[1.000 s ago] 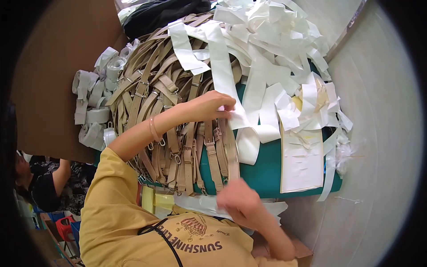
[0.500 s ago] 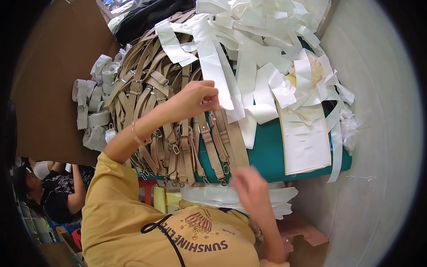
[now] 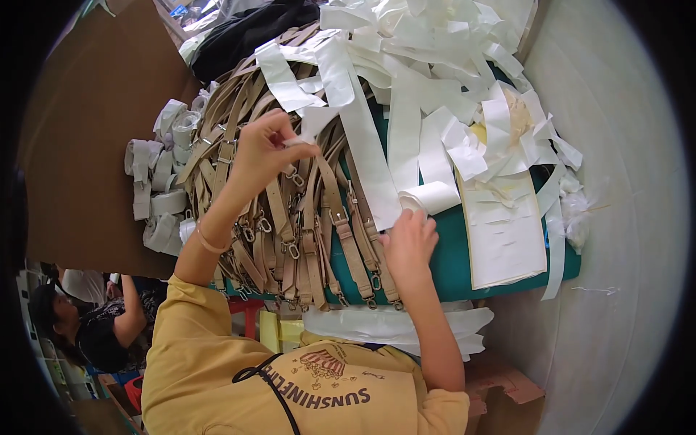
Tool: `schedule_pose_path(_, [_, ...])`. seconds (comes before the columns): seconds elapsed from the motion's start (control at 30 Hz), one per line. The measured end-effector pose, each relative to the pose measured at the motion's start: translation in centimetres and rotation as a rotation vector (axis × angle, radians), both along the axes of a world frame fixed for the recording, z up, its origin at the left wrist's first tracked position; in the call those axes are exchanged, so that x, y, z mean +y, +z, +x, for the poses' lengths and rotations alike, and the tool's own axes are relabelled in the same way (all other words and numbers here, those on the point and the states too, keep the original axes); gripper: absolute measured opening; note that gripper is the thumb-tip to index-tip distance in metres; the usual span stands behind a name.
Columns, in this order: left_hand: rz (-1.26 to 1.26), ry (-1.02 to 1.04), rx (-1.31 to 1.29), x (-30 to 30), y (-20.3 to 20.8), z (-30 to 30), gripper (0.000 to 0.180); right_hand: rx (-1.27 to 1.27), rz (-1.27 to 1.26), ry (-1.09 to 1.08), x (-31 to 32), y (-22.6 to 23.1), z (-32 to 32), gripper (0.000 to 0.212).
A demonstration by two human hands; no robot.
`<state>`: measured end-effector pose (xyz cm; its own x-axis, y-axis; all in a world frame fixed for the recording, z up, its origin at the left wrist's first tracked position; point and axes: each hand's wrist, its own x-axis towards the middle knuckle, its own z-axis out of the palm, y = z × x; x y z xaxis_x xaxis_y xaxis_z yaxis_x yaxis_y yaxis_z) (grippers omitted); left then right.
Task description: Wrapping manufactured belts with white protective paper strips for packaging.
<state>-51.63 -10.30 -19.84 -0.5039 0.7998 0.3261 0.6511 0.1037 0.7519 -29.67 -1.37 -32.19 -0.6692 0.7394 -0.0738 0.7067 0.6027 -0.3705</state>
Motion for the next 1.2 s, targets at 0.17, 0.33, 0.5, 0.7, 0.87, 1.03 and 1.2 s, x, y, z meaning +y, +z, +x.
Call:
schedule_pose_path(0.17, [-0.027,-0.077,0.003,-0.4,-0.3,0.4,0.039,0.001,-0.132,-0.074,-1.2,-1.6,4.5,0.046])
schedule_pose_path(0.33, [-0.154,-0.322,0.082,0.6,-0.7,4.0,0.019,0.442,-0.522,-0.063,-0.6,3.8,10.2,0.032])
schedule_pose_path(0.5, [-0.327,-0.558,-0.053,1.8,-2.2,9.2,0.012,0.909,-1.296,-0.238,-2.6,8.0,19.0,0.037])
schedule_pose_path(0.7, [-0.518,-0.656,-0.205,5.8,-8.8,15.1,0.014,1.238,-1.099,-0.565,-5.8,5.8,22.5,0.031])
schedule_pose_path(0.87, [-0.531,-0.705,-0.200,8.6,-11.3,18.3,0.013,1.038,-0.922,-0.660,-6.4,4.1,23.0,0.041])
schedule_pose_path(1.03, [-0.628,-0.794,-0.125,10.7,-11.9,19.5,0.015,1.144,-0.944,-0.762,-6.7,2.0,23.9,0.032])
schedule_pose_path(1.2, [-0.645,-0.795,-0.018,11.4,-12.4,20.5,0.015,1.170,-0.860,-0.682,-6.3,0.4,24.4,0.022])
